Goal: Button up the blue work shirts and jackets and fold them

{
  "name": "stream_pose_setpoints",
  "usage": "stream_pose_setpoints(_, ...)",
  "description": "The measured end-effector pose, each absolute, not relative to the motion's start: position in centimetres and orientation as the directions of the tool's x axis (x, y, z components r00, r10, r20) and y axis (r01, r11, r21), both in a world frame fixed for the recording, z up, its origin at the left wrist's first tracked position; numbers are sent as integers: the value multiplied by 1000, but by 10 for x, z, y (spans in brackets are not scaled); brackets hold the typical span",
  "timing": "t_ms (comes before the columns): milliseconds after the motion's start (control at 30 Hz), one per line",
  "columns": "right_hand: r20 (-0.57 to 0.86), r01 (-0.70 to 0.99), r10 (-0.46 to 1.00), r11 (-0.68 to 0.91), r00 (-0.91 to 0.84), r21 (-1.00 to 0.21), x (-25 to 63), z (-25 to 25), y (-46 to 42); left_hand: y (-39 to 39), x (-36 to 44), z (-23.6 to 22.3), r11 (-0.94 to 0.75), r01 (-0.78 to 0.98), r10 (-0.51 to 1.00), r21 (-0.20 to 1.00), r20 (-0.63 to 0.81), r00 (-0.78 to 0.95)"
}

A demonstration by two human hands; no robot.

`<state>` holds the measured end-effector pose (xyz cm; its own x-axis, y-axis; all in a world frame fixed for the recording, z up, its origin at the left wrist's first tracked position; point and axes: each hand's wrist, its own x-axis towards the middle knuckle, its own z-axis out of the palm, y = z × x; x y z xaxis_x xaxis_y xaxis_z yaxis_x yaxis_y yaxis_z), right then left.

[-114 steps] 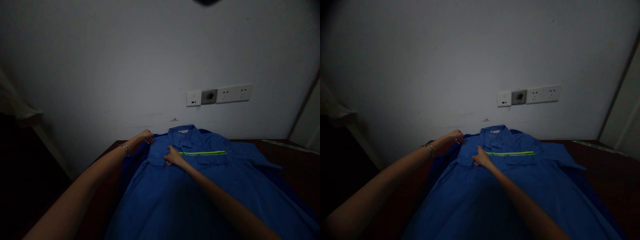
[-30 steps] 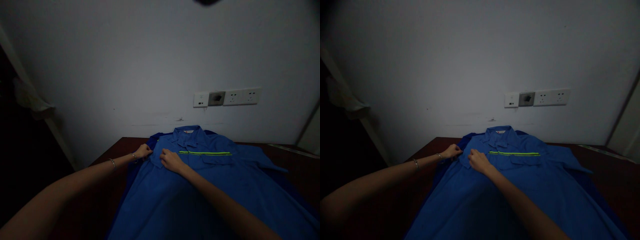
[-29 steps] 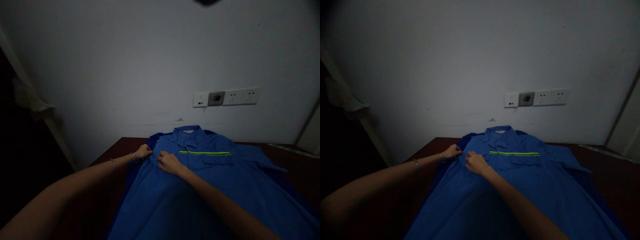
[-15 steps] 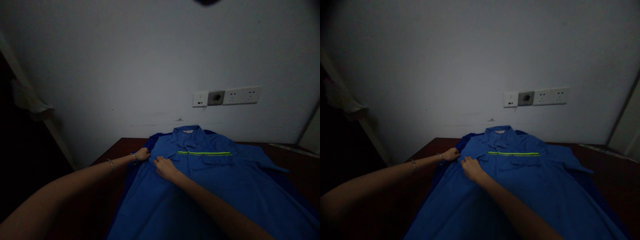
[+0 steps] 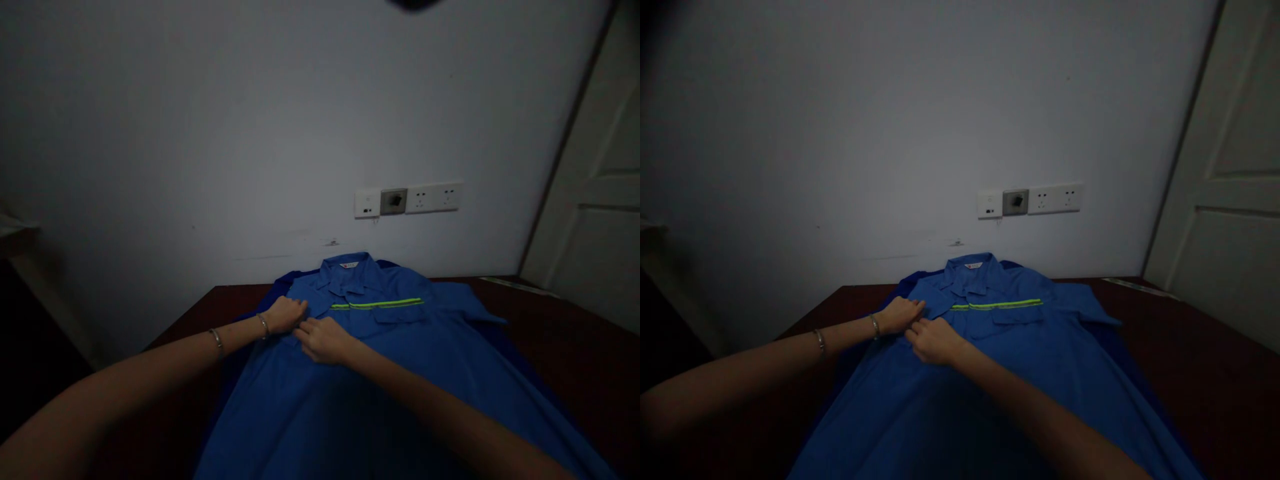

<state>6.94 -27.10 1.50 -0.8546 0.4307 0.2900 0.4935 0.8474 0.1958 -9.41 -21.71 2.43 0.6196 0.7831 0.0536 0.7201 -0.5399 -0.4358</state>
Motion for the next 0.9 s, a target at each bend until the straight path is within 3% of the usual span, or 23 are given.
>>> stream_pose_setpoints(133, 397, 743, 655, 659, -643, 115, 136, 33, -258, -210, -51, 23, -637, 624, 669, -452, 78, 739)
stream_pose_setpoints(267, 472, 955, 846, 296, -247, -31, 223, 44, -239, -208, 2, 17, -728, 519, 539, -448, 94, 837)
stream_pose_setpoints(367, 406, 989, 912, 3, 58, -147, 290, 48, -230, -207, 42, 14, -761, 496, 490, -418, 129, 862)
stream_pose_setpoints(500, 347, 918, 867, -259, 359, -301, 366, 46, -230, -206, 88, 12, -776, 521, 490, -356, 180, 853)
stream_pose_setpoints(700, 280, 806, 792, -396, 542, -440, 428, 28, -234, -201, 139, -1, -728, 664, 618, -170, 257, 743)
stream_pose_setpoints(900, 144, 767, 822, -431, 551, -476, 449, 4, -232, -179, 171, -17, -579, 803, 788, 142, 351, 506)
